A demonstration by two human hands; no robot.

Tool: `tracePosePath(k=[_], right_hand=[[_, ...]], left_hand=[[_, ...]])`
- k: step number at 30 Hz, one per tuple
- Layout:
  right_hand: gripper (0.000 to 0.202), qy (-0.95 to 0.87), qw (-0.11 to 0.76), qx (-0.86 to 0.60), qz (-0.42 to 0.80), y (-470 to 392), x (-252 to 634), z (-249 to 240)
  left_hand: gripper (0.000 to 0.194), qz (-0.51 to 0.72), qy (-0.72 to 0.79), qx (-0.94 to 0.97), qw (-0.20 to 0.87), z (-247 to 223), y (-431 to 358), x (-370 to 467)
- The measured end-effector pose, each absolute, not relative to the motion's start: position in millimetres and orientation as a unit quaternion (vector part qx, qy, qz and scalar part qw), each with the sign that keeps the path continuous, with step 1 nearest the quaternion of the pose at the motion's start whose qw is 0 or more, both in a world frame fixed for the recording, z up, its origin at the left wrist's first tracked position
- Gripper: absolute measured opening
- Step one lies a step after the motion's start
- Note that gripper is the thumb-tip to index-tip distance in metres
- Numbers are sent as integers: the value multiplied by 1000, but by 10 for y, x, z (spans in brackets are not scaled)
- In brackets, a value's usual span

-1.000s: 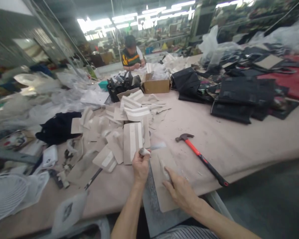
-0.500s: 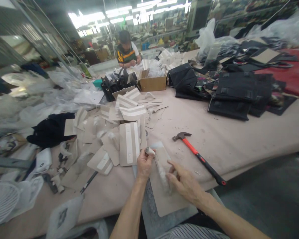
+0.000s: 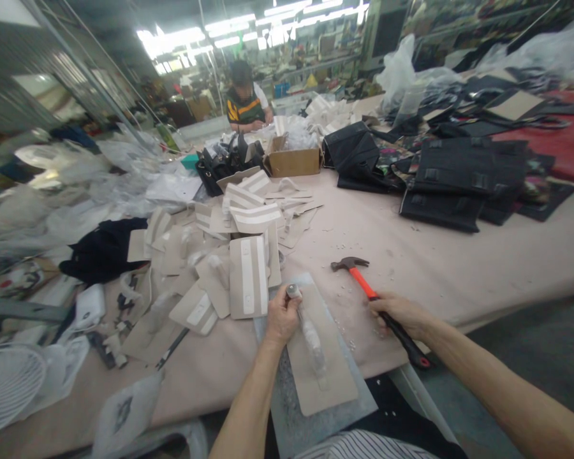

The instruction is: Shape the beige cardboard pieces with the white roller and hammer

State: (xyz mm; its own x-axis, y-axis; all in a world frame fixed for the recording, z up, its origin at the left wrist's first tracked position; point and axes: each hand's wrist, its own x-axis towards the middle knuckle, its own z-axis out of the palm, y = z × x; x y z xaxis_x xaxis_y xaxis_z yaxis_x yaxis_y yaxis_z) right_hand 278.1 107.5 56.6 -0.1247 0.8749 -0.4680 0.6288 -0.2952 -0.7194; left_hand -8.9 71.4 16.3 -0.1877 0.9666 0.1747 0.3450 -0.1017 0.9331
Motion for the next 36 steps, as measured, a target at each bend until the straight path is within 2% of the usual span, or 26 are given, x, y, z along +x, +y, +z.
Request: tracePosePath(k=[2, 4, 8, 11, 13, 15, 17, 19, 21, 22, 24, 27, 29, 36], right_hand=[[24, -548, 125, -622, 544, 1082, 2695, 754], [26, -579, 156, -604, 525, 1041, 2605, 969], [31, -762, 255, -529, 271, 816, 2426, 1256], [25, -855, 203, -460, 128, 671, 2321, 1269], [20, -892, 139, -422, 87, 659, 2292, 1321], [19, -900, 125, -412, 71, 699, 2291, 1518], [24, -877, 190, -435, 70, 746, 2284, 1834], [29, -817, 316, -478, 67, 763, 2248, 2113], [30, -738, 433, -514, 58, 738, 2193, 2183], [30, -723, 455, -518, 57, 711, 2169, 2115], [32, -766, 390, -503, 85, 648, 2150, 1822], [27, -847, 146, -485, 161, 596, 2225, 1315], [22, -842, 49, -509, 172, 618, 2326, 1129], [23, -796, -38, -578, 175, 953, 2598, 872]], left_hand=[[19, 471, 591, 591, 282, 165, 706, -75], [21, 453, 590, 616, 258, 162, 697, -60], [21, 461, 592, 608, 259, 137, 690, -47], [20, 472, 591, 598, 265, 108, 689, -52], [16, 471, 596, 594, 266, 97, 687, -56], [15, 474, 593, 592, 270, 99, 684, -61], [16, 479, 586, 593, 275, 114, 680, -67], [18, 484, 580, 591, 283, 130, 678, -72], [19, 487, 579, 586, 289, 137, 677, -75], [19, 491, 578, 583, 291, 136, 677, -76], [19, 495, 578, 578, 295, 129, 676, -74], [22, 497, 578, 575, 297, 120, 674, -74], [24, 493, 576, 580, 298, 120, 673, -75], [19, 498, 566, 577, 315, 131, 674, -82]])
